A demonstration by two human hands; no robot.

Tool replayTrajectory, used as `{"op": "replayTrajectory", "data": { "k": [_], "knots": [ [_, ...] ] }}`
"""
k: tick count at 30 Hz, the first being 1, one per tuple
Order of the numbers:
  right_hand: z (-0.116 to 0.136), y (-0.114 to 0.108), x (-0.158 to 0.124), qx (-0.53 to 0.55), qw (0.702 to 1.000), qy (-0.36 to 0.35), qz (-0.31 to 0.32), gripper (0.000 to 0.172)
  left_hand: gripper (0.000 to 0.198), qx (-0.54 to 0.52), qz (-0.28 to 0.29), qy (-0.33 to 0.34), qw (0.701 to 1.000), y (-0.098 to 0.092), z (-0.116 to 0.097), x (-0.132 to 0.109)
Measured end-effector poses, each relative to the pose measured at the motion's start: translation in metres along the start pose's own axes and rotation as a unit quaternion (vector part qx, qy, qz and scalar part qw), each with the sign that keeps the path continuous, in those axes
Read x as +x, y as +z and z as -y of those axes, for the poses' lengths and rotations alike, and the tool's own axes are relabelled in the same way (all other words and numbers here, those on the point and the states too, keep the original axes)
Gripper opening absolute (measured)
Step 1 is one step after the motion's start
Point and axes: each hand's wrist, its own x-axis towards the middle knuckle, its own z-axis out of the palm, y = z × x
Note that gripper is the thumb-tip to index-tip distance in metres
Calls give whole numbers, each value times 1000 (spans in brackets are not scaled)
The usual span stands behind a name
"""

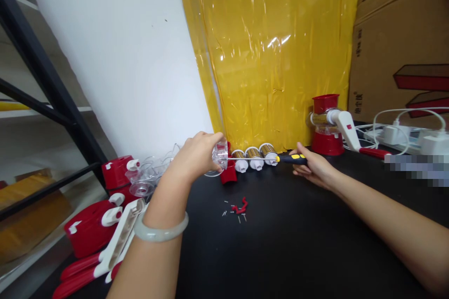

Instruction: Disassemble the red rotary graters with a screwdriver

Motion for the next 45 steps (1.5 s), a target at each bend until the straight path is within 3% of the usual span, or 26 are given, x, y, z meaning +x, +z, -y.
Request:
{"op": "replayTrajectory", "data": {
  "k": [3, 7, 12, 19, 22, 25, 28, 34, 38, 45],
  "knots": [
    [0, 0, 1, 46, 999, -26, 1, 17, 63, 2, -8, -1, 1000, 0, 3, -1],
    [5, -1, 0, 85, 995, -31, 30, 11, 62, -5, -5, 5, 1000, 0, 2, -1],
    [-3, -2, 3, 4, 999, 11, 31, 40, 61, 5, 5, -9, 1000, -1, 2, -2],
    [-7, -3, 2, -101, 990, -28, 93, 41, 64, 19, 12, -21, 1000, -4, 13, -5],
    [-7, -3, 4, -233, 964, -109, 70, 46, 64, 31, 20, -26, 999, -5, 12, -6],
    [-12, -3, 7, -382, 900, -207, 25, 41, 64, 56, 19, -14, 998, -4, 7, -6],
    [-20, -1, 7, -443, 858, -258, 39, 30, 58, 78, 3, 5, 997, -3, 4, -5],
    [-24, 8, -4, -505, 831, -213, 94, 20, 54, 91, -16, 24, 995, -3, 1, -6],
    [-18, 15, -11, -502, 823, -230, 130, 13, 54, 90, -13, 29, 995, -5, 1, -6],
    [-14, 18, -16, -546, 795, -229, 132, 25, 71, 2, -1, 0, 1000, -5, 9, -9]
  ]
}}
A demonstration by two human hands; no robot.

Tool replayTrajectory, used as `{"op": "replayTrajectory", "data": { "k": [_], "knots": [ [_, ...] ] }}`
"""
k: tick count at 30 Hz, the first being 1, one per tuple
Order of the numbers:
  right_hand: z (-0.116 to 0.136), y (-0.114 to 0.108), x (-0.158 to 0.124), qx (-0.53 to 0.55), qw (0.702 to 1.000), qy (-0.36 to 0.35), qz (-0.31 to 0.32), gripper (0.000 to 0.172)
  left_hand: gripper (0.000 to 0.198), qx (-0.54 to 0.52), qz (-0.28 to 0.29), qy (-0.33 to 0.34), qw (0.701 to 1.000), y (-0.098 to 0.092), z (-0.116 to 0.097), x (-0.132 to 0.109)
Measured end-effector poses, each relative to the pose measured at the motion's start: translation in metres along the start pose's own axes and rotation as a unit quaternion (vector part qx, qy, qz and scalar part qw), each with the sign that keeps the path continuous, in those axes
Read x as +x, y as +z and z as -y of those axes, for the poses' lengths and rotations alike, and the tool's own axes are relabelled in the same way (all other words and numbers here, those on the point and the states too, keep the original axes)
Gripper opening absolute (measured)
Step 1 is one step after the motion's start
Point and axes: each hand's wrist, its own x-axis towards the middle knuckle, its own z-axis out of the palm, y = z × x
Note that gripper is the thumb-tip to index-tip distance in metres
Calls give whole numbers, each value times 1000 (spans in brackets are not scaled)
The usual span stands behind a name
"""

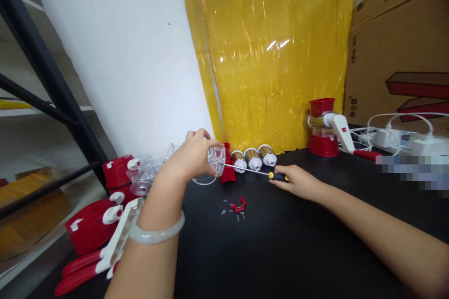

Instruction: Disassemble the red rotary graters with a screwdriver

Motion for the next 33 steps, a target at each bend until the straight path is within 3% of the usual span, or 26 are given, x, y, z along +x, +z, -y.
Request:
{"op": "replayTrajectory", "data": {
  "k": [9, 14, 19, 22, 27, 31, 33],
  "knots": [
    [-9, 4, 3, 36, 999, 18, -5, 21, 80, -56, 26, 8, 998, 12, 13, 7],
    [-12, 3, 4, 43, 999, 20, -19, 24, 101, -62, -35, -2, 997, 7, 10, 4],
    [-10, 2, 5, 52, 998, 22, -26, 28, 99, -42, -85, -12, 995, 5, 9, 5],
    [-6, 1, 5, 55, 997, 30, -38, 31, 100, -24, -144, -38, 989, 8, 6, 7],
    [-2, 1, 6, 85, 993, 75, -35, 34, 120, -82, -280, -136, 947, 11, -8, 8],
    [-1, 0, 6, 130, 985, 108, -38, 35, 144, -230, -362, -180, 885, 20, -12, 18],
    [0, 0, 6, 148, 981, 116, -45, 36, 146, -327, -371, -191, 848, 27, -10, 26]
  ]
}}
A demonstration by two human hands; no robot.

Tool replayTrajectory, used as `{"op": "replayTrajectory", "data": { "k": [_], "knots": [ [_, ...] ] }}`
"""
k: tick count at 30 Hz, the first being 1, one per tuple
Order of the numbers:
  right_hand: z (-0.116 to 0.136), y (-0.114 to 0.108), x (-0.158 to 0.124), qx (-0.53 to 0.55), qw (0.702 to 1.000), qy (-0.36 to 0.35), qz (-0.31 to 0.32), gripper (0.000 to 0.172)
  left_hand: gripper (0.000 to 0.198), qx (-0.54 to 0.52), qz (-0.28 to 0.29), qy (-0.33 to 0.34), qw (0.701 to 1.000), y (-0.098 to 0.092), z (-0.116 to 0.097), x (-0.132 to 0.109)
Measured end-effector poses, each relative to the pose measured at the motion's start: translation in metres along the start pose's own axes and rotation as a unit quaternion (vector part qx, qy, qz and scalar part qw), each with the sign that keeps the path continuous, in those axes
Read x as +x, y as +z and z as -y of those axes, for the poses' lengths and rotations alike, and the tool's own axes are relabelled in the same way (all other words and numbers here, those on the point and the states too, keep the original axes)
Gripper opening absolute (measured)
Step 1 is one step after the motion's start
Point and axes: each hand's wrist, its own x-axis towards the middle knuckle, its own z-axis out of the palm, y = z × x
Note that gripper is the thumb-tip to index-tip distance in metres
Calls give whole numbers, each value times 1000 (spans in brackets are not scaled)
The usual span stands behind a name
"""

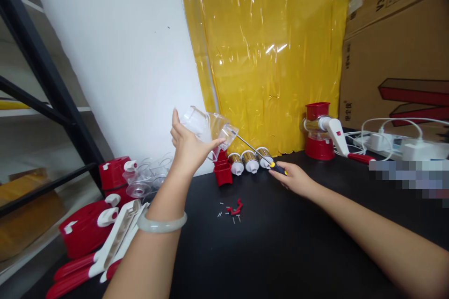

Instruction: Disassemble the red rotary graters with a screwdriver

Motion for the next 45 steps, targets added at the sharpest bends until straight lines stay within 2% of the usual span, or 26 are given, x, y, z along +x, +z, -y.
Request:
{"op": "replayTrajectory", "data": {
  "k": [2, 5, 7, 9, 11, 14, 17, 21, 23, 26, 30, 34, 37, 39, 41, 45],
  "knots": [
    [1, 1, -1, 11, 1000, 4, -2, 37, 142, -96, 25, -92, 991, 7, 5, 2],
    [3, 5, -1, 27, 1000, 7, 8, 38, 126, -205, 94, -253, 941, 14, 9, 3],
    [2, 8, -1, 42, 999, 11, 21, 39, 104, -264, 124, -295, 910, 16, 8, 1],
    [2, 12, -2, 62, 997, 13, 39, 41, 84, -312, 127, -285, 897, 16, 5, -1],
    [2, 16, -4, 83, 995, -2, 62, 41, 75, -343, 108, -261, 896, 14, 1, -2],
    [6, 22, -10, 70, 992, -52, 87, 39, 76, -363, 73, -221, 902, 8, -3, 0],
    [14, 33, -18, 13, 993, -87, 83, 34, 81, -374, 62, -171, 909, 2, -2, 5],
    [21, 51, -22, 2, 990, -93, 110, 29, 78, -369, 49, -79, 925, -2, 0, 10],
    [22, 59, -21, 20, 989, -82, 117, 27, 75, -358, 45, -55, 931, -2, -2, 10],
    [24, 66, -14, 34, 993, -54, 101, 30, 73, -354, 48, -53, 932, -3, -5, 9],
    [35, 65, -2, -24, 995, -27, 89, 40, 76, -350, 37, -55, 934, -3, -2, 11],
    [49, 54, 9, -64, 983, -59, 160, 35, 77, -345, 30, -46, 937, -2, 3, 12],
    [51, 47, 14, 0, 970, -2, 244, 41, 76, -344, 30, -43, 938, -3, 2, 11],
    [48, 47, 14, 45, 962, 16, 271, 43, 75, -344, 34, -45, 937, -3, 0, 10],
    [43, 51, 12, 66, 965, 14, 252, 44, 73, -344, 39, -50, 937, -4, -3, 8],
    [41, 59, 1, 82, 981, 43, 172, 50, 71, -338, 42, -55, 939, -5, -9, 6]
  ]
}}
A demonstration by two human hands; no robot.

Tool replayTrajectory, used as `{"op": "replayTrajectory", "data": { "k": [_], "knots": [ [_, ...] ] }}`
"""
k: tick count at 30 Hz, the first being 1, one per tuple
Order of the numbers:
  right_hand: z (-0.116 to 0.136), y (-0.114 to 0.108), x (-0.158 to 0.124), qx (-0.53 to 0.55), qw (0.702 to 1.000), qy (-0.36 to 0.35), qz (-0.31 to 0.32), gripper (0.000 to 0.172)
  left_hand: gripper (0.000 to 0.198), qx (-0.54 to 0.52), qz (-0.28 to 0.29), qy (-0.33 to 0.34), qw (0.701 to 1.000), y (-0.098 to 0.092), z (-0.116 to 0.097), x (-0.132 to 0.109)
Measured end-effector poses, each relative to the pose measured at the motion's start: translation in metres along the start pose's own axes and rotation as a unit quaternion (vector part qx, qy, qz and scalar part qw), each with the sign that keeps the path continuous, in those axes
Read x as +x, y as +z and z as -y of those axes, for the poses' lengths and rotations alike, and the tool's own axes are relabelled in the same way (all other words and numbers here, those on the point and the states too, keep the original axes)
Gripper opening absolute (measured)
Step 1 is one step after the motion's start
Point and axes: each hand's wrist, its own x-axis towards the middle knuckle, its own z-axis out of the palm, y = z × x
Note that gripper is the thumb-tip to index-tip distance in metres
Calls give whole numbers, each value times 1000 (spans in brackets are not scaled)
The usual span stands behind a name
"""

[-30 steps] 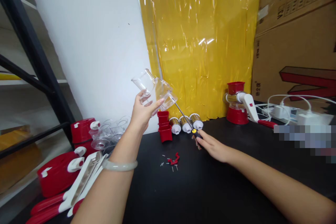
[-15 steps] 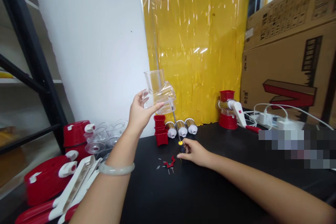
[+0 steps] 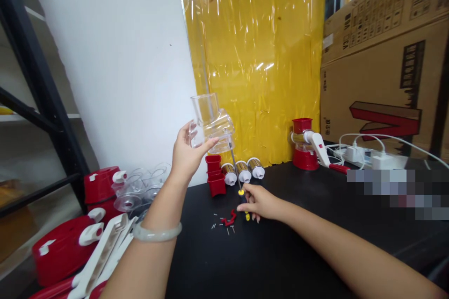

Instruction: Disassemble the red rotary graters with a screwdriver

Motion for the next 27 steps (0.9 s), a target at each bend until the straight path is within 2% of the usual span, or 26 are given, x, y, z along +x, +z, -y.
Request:
{"op": "replayTrajectory", "data": {
  "k": [8, 13, 17, 19, 22, 23, 27],
  "knots": [
    [0, -9, -5, -2, 997, -68, -47, 54, 72, 26, 1, 12, 1000, 2, -2, -1],
    [-4, -8, -4, 5, 987, -112, -113, 76, 70, 17, 9, 13, 1000, 4, -5, -2],
    [-2, -9, -6, 70, 981, -170, -59, 72, 67, 23, 9, 22, 999, 5, -8, -3],
    [-2, -8, -6, 84, 981, -160, -64, 73, 68, 26, 10, 23, 999, 4, -9, -4],
    [-2, -5, -4, 47, 982, -125, -137, 78, 69, 30, 10, 20, 999, 4, -11, -4],
    [-2, -5, -4, 48, 980, -126, -144, 79, 69, 30, 10, 18, 999, 4, -11, -4],
    [0, -3, -5, 128, 973, -181, -60, 77, 69, 34, 8, 17, 999, 4, -12, -4]
  ]
}}
